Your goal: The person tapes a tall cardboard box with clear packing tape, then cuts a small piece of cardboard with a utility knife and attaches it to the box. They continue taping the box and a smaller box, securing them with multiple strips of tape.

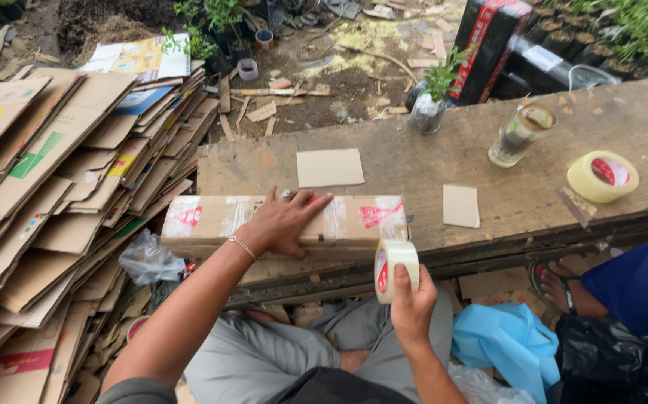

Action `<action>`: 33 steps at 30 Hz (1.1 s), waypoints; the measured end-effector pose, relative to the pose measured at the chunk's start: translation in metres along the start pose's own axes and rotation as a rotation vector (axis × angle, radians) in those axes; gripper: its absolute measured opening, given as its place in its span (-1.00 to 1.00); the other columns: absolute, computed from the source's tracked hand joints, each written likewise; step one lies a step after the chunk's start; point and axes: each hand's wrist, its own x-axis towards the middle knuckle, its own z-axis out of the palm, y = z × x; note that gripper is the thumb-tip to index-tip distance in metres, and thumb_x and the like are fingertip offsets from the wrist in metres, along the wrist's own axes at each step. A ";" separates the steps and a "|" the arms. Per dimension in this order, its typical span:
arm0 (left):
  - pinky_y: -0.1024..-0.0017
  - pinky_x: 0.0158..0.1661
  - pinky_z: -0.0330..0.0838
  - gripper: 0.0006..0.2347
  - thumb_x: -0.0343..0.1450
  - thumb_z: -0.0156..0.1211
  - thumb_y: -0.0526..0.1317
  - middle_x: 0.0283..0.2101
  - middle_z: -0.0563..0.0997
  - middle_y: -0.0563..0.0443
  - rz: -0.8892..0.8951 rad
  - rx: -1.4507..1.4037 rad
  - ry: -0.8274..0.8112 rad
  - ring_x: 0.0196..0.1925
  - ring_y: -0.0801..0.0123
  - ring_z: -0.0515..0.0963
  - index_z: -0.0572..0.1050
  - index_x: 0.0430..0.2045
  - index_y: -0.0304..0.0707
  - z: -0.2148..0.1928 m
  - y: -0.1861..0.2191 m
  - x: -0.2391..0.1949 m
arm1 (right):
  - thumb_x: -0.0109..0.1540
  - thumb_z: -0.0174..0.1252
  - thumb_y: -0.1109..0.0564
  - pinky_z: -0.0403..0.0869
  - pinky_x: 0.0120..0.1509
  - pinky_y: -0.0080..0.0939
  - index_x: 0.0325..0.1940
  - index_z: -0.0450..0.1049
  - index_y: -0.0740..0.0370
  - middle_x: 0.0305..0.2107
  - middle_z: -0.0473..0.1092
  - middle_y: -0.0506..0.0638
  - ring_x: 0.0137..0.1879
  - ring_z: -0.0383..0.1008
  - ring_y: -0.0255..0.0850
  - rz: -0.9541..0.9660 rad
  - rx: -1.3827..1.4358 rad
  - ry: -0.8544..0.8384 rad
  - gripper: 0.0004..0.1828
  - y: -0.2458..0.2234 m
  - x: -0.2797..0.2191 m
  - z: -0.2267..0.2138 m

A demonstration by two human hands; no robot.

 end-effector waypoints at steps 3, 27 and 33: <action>0.04 0.14 0.24 0.10 -0.05 0.53 0.07 0.25 0.36 -0.17 -0.017 -0.045 -0.002 0.13 -0.01 0.51 0.01 0.47 0.15 -0.007 0.003 -0.007 | 0.35 0.15 -0.15 0.41 -0.19 -0.36 -0.15 0.47 0.33 -0.36 0.46 -0.09 -0.26 0.37 -0.45 -0.002 0.058 -0.008 -0.58 0.002 0.004 0.002; -0.09 0.30 0.13 -0.05 0.08 0.49 0.03 0.41 0.26 -0.27 -0.087 -0.142 0.030 0.39 -0.04 0.31 0.15 0.40 -0.28 -0.015 -0.009 -0.033 | 0.36 0.11 -0.11 0.46 -0.15 -0.30 0.00 0.48 0.28 -0.30 0.49 -0.08 -0.24 0.46 -0.37 0.279 0.122 -0.442 -0.61 -0.098 0.101 0.077; -0.29 0.22 0.08 0.19 -0.07 0.54 0.29 0.24 0.32 -0.33 -0.237 -0.035 0.348 0.31 -0.12 0.35 0.03 0.34 -0.50 0.021 0.080 -0.022 | 0.38 0.07 -0.14 0.47 -0.27 -0.28 -0.08 0.49 0.30 -0.42 0.49 -0.04 -0.36 0.48 -0.34 0.329 0.094 -0.446 -0.59 -0.098 0.115 0.087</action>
